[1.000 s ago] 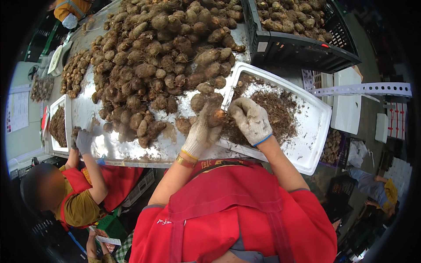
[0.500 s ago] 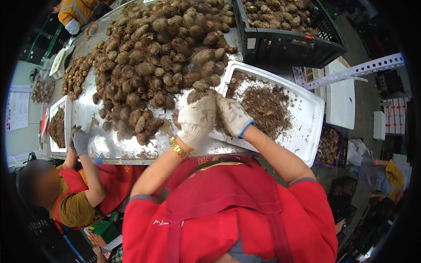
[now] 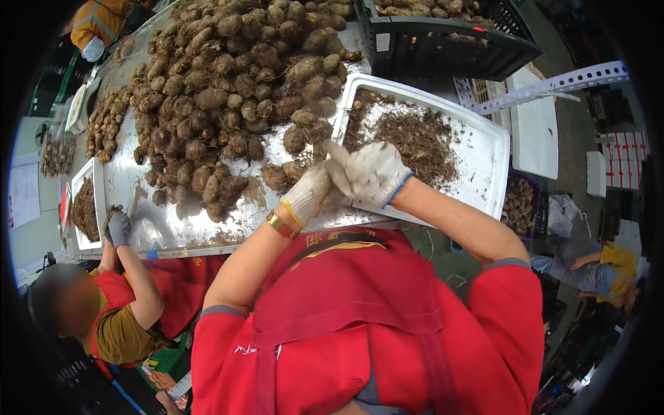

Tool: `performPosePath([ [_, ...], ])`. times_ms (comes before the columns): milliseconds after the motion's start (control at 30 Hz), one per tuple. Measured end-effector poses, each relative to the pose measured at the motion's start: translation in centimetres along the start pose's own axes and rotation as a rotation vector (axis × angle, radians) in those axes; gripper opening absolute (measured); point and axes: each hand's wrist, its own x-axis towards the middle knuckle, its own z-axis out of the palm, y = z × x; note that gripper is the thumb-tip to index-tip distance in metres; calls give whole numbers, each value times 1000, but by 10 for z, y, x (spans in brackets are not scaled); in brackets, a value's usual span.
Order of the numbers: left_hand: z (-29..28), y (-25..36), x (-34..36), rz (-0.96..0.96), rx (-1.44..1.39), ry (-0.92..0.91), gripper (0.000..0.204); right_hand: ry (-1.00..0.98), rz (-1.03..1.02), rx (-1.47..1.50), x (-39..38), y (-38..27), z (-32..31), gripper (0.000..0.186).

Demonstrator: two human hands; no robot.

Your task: The person peels root vegetables by hand, removing the outer skin and placing the cleaned produce into a white tray. They work continuously at a table alongside another worker, handling the vegetables one at a time.

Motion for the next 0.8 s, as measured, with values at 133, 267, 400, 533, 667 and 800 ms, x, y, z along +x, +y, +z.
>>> performPosePath([
  [133, 4, -10, -13, 650, 699, -69, 22, -232, -54, -184, -6, -6, -13, 46],
  [267, -12, -32, 15, 958, 1970, 649, 37, -113, 204, -3, -9, 9, 19, 44],
  [400, 16, -9, 3, 593, 1422, 471, 37, -141, 450, 830, -8, 29, 35, 47],
  [533, 2, -27, 11, 1003, 1285, 523, 40, 183, 520, 1189, -19, 37, 57, 47],
  [667, -9, -22, -1, 1080, 1627, 673, 47, 249, 346, 701, -23, 0, -11, 42],
  [800, -10, -6, 3, 1122, 1575, 525, 44, 321, 653, 977, -19, -6, 3, 35],
])
